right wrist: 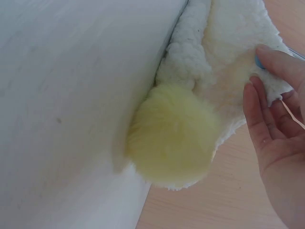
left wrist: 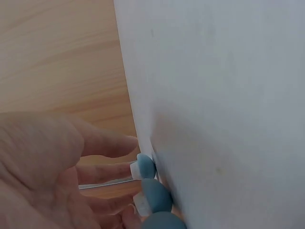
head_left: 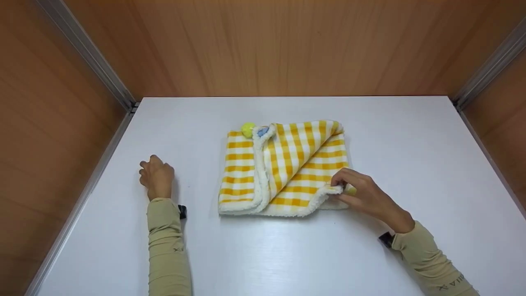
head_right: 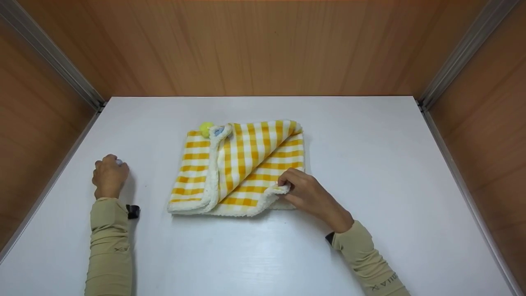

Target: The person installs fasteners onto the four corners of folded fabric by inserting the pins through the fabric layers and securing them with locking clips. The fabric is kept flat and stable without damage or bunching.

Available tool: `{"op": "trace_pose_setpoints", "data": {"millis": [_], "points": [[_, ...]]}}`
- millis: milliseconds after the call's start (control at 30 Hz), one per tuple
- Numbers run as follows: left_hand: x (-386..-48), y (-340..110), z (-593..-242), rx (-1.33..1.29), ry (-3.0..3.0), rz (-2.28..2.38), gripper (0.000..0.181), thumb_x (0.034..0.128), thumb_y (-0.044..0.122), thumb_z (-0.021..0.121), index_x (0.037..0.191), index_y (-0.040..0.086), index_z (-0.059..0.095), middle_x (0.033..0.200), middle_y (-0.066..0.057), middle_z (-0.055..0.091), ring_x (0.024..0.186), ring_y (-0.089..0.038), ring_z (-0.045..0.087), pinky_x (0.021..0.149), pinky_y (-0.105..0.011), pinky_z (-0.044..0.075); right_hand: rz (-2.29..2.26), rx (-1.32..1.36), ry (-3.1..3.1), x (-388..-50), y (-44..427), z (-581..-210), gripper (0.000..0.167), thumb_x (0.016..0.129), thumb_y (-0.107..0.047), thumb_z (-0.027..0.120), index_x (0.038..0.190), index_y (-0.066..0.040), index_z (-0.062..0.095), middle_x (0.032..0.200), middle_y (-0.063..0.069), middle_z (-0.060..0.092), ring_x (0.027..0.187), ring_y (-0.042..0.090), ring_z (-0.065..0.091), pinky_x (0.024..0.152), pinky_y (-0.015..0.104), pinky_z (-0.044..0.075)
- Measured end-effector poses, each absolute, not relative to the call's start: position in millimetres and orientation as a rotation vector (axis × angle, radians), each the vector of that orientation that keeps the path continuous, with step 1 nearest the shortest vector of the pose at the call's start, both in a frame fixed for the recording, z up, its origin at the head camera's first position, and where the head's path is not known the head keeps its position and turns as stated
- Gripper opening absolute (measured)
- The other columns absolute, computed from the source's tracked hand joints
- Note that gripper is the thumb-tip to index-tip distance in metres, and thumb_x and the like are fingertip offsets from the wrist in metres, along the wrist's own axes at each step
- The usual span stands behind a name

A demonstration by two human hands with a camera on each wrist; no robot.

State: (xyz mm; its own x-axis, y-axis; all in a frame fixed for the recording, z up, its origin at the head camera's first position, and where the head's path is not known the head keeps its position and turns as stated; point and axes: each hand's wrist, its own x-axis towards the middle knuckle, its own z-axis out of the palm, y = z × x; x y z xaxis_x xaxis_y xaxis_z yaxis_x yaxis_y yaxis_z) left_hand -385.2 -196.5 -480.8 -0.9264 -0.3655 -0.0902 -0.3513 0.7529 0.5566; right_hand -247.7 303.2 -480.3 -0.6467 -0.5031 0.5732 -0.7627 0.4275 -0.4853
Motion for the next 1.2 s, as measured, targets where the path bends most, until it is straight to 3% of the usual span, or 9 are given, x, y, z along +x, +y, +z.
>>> {"op": "trace_pose_setpoints", "data": {"millis": [333,433,533,633,800,1000,1200], "points": [[-382,-192,-481,0.523,-2.858,-0.902,0.025,0.0969,-0.004,0.046,0.112,-0.02,0.058,0.119,-0.039,0.052,0.105,-0.054,0.057,0.092,-0.063,0.045,1.075,1.073,-2.354,-248,304,-482,0.038,0.077,0.013,0.083,0.101,-0.009,0.063,0.097,0.001,0.062,0.084,0.015,0.057,0.076,0.019,0.045],[-382,-189,-481,0.492,-2.824,-0.907,0.018,0.0934,-0.007,0.047,0.099,-0.02,0.059,0.116,-0.04,0.05,0.086,-0.045,0.058,0.079,-0.058,0.049,1.074,1.07,-2.359,-247,304,-482,0.039,0.076,0.014,0.083,0.101,-0.009,0.063,0.097,0.001,0.062,0.084,0.015,0.057,0.076,0.02,0.045],[-382,-186,-480,0.47,-2.774,-0.946,0.015,0.0918,-0.01,0.045,0.091,-0.019,0.057,0.117,-0.039,0.049,0.076,-0.034,0.05,0.069,-0.051,0.049,1.067,1.076,-2.355,-247,305,-482,0.041,0.076,0.016,0.082,0.102,-0.009,0.063,0.097,0.001,0.062,0.084,0.015,0.057,0.075,0.02,0.046],[-382,-184,-479,0.461,-2.735,-1.014,0.02,0.0913,-0.012,0.043,0.1,-0.023,0.058,0.121,-0.04,0.047,0.079,-0.036,0.052,0.073,-0.051,0.051,1.057,1.087,-2.348,-247,304,-482,0.042,0.076,0.019,0.08,0.102,-0.009,0.063,0.098,0.001,0.061,0.084,0.015,0.056,0.074,0.022,0.046],[-381,-182,-475,0.461,-2.719,-1.132,0.034,0.0925,-0.012,0.042,0.122,-0.024,0.055,0.129,-0.04,0.043,0.101,-0.048,0.056,0.088,-0.056,0.051,1.05,1.088,-2.357,-247,304,-481,0.041,0.078,0.019,0.079,0.103,-0.009,0.063,0.098,0.0,0.061,0.084,0.014,0.057,0.074,0.023,0.047],[-383,-178,-472,0.362,-2.641,-1.141,0.03,0.0908,-0.014,0.047,0.117,-0.024,0.056,0.12,-0.043,0.054,0.114,-0.055,0.053,0.098,-0.059,0.044,1.044,1.083,-2.361,-247,305,-480,0.04,0.077,0.018,0.08,0.102,-0.009,0.063,0.098,0.0,0.061,0.084,0.014,0.056,0.073,0.025,0.047],[-383,-168,-465,0.288,-2.598,-1.156,0.027,0.0902,-0.012,0.051,0.114,-0.021,0.058,0.119,-0.041,0.06,0.116,-0.055,0.055,0.099,-0.06,0.044,1.052,1.094,-2.346,-247,304,-481,0.039,0.078,0.015,0.081,0.102,-0.009,0.063,0.097,0.001,0.061,0.084,0.014,0.057,0.076,0.02,0.046]]}}
